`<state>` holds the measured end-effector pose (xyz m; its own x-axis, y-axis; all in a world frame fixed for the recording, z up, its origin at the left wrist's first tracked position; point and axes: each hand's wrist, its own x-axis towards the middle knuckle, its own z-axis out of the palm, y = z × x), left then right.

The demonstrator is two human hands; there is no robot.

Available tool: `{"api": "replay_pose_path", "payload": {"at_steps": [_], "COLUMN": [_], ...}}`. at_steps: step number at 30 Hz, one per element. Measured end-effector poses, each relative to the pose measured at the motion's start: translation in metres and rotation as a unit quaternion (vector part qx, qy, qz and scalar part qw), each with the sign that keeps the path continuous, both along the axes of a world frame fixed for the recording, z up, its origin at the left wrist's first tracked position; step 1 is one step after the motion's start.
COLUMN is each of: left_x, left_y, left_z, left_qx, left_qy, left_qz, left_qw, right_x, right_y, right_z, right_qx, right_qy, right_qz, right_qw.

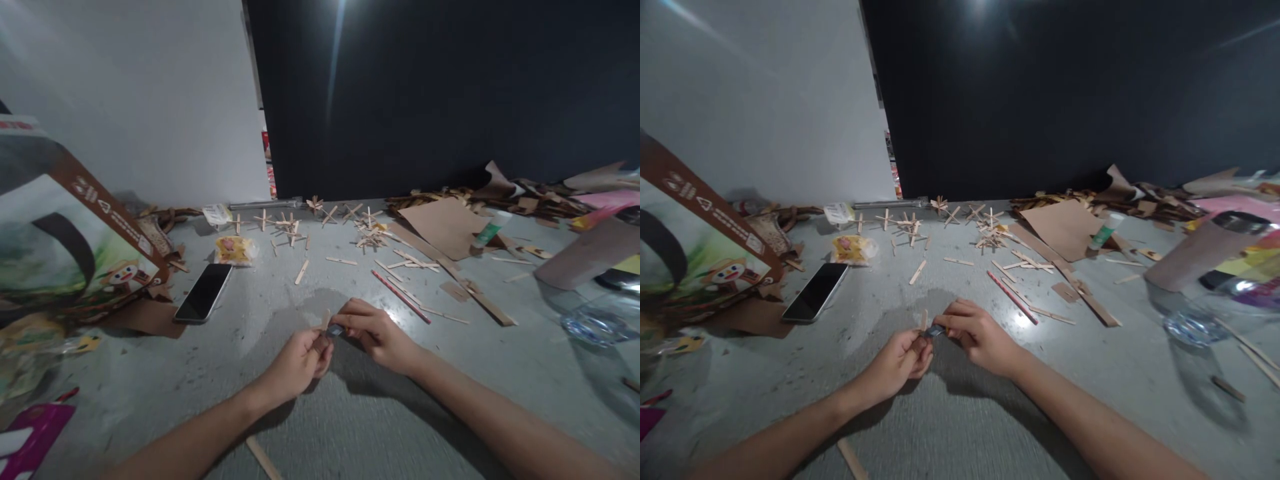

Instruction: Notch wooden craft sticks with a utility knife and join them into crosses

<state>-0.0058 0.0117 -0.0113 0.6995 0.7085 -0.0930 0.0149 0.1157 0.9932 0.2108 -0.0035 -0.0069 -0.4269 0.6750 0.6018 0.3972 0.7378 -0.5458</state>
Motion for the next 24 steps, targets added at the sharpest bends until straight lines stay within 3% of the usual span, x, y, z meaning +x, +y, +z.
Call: {"api": "replay_pose_path", "payload": {"at_steps": [13,24], "left_x": [0.0013,-0.0009], "left_y": [-0.0015,0.0003], "left_z": [0.0046,-0.0019], "left_qx": [-0.016,0.0], "left_qy": [0.009,0.012], "left_qz": [0.012,-0.01], "left_qw": [1.0,1.0], "right_x": [-0.0003,0.0011], "right_y": [-0.0023,-0.0013], "right_z": [0.0026,0.0039], "right_qx": [0.026,0.022], "right_qy": [-0.029,-0.029], "right_qz": [-0.012,-0.012], "right_qw": [0.999,0.999]}}
